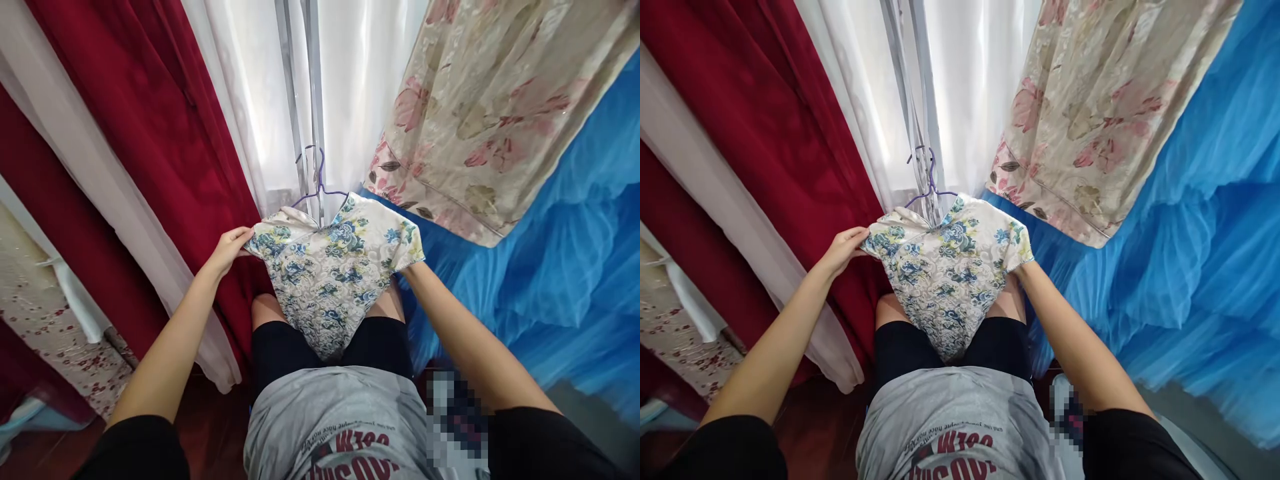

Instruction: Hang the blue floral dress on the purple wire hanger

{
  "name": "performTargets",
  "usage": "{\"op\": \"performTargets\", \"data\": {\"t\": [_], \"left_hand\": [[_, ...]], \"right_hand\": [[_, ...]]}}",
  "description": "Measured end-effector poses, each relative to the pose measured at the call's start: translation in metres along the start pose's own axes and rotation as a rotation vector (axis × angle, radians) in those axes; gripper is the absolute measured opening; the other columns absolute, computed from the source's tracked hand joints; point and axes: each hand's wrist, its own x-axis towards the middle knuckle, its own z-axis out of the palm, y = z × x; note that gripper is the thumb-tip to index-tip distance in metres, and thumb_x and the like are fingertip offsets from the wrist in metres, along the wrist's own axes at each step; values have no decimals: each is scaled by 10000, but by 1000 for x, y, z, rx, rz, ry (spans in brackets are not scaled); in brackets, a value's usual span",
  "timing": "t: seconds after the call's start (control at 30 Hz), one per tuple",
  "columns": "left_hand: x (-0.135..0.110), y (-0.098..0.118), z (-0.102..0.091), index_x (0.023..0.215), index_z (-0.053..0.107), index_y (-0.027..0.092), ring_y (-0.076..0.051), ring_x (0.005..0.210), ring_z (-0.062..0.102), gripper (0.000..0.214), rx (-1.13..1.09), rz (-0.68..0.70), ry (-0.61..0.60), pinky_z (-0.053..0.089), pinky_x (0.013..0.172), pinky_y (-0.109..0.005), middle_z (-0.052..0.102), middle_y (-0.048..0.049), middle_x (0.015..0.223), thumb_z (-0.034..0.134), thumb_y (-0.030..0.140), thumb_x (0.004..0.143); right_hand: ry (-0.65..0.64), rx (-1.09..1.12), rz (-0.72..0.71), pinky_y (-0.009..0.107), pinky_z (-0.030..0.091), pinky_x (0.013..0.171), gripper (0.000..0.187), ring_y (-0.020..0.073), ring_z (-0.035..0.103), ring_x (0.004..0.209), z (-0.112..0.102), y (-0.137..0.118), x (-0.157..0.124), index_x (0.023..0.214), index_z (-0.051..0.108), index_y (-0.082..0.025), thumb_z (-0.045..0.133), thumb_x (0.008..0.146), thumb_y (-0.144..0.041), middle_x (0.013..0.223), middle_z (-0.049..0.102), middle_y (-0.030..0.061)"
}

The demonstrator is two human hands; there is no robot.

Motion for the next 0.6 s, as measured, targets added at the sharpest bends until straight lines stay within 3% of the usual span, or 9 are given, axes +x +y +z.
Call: {"op": "performTargets", "data": {"t": [0.1, 0.2, 0.33, 0.43, 0.6], "left_hand": [[-17, -19, 0, 844, 711, 161, -120, 646, 602, 463, -107, -41, 64, 529, 561, -216, 676, -14, 768, 864, 564, 675], [-30, -19, 14, 811, 711, 152, -99, 604, 587, 429, -267, 59, 171, 504, 535, -190, 669, -6, 727, 893, 512, 663], [-39, 14, 39, 963, 759, 166, -163, 878, 708, 427, -467, 299, 355, 583, 799, -245, 761, -55, 971, 889, 474, 698], [-43, 47, 52, 1027, 762, 180, -226, 1089, 704, 409, -483, 415, 381, 568, 969, -313, 762, -74, 1119, 818, 509, 790], [-48, 72, 63, 1078, 756, 185, -271, 1144, 696, 435, -334, 513, 418, 572, 998, -375, 755, -79, 1165, 706, 566, 875]], "right_hand": [[-9, 100, 70, 469, 599, 925, 673, 313, 708, 1103, -20, -12, -12, 959, 721, -222, 475, 850, -838, 938, 775, 81], [-24, 167, 175, 507, 594, 953, 553, 337, 723, 1107, -28, -30, -25, 989, 717, -214, 670, 796, -730, 949, 790, 83], [73, 166, 137, 463, 602, 970, 378, 332, 736, 1094, -10, -46, -25, 998, 711, -210, 795, 778, -506, 954, 800, 86], [130, 198, 78, 477, 612, 959, 427, 339, 728, 1118, 7, -50, -18, 1037, 697, -203, 722, 814, -566, 993, 797, 107], [184, 118, -14, 485, 631, 922, 519, 352, 716, 1147, 15, -53, -23, 1049, 686, -205, 631, 834, -674, 1018, 786, 126]]}}
